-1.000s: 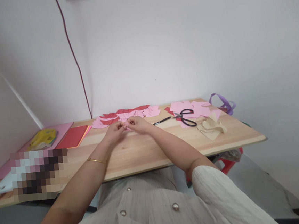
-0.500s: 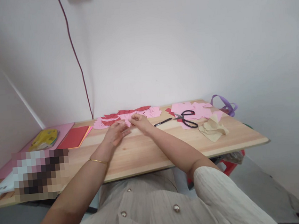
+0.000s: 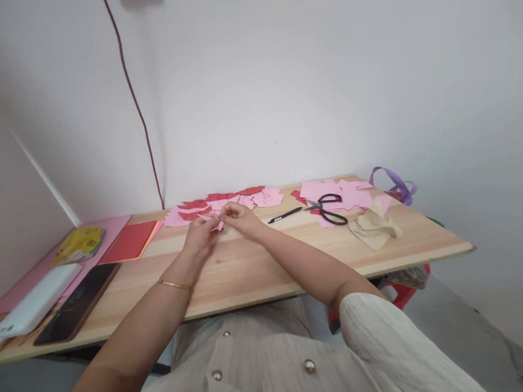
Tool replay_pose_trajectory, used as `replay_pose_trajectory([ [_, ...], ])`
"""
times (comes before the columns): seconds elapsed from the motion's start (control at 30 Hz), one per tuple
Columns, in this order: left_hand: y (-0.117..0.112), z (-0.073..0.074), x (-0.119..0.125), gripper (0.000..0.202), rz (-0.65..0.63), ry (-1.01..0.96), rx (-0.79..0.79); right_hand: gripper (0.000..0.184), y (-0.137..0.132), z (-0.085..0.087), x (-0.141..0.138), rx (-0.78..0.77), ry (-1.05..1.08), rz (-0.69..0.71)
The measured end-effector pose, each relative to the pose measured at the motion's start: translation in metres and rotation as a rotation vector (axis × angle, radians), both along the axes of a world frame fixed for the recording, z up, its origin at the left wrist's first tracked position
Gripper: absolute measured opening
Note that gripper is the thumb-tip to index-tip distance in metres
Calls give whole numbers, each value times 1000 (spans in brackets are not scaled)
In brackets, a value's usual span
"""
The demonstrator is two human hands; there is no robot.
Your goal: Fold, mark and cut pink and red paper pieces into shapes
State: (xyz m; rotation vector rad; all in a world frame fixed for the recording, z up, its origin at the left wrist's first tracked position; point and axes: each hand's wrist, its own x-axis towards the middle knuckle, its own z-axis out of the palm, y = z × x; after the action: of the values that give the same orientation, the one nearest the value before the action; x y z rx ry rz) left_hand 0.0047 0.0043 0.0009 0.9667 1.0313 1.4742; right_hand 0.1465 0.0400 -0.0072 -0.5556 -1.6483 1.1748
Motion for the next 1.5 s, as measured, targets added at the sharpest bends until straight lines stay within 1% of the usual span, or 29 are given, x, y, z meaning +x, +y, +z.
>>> replay_pose_trajectory([
  [0.1,0,1,1,29,12,-16,-1,22,-1,3,2,46,-29,30],
  [0.37,-1,1,1,27,23,10,24,12,-1,9,10,216,-138,-9],
  [0.57,-1,2,3,26,19,-38,25,14,-2,14,13,338,-213,-43],
  [0.67,-1,1,2,26,2,-50,31,14,-2,15,14,363,-232,-58],
  [0.8,-1,1,1,27,-8,-44,17,13,-2,16,15,370,-250,-83],
  [0.93,-1,1,1,30,-7,6,18,11,-2,15,14,338,-242,-64],
  [1.0,0,0,1,30,-9,29,35,12,-2,15,14,262,-210,-39],
  [1.07,2,-3,0,30,-10,47,65,14,-1,16,15,153,-186,-18],
  [1.13,4,-5,-1,30,-1,77,101,17,-2,17,15,74,-216,-10],
  [1.17,4,-6,-1,30,5,96,117,19,-2,17,15,60,-249,-9],
  [1.27,4,-6,-2,27,5,171,167,21,-3,17,15,93,-320,-10],
  [1.4,-1,-2,-1,22,9,278,243,20,-3,16,14,148,-333,-17],
  [1.5,-1,-1,0,20,7,260,245,22,-2,16,14,156,-337,27],
])
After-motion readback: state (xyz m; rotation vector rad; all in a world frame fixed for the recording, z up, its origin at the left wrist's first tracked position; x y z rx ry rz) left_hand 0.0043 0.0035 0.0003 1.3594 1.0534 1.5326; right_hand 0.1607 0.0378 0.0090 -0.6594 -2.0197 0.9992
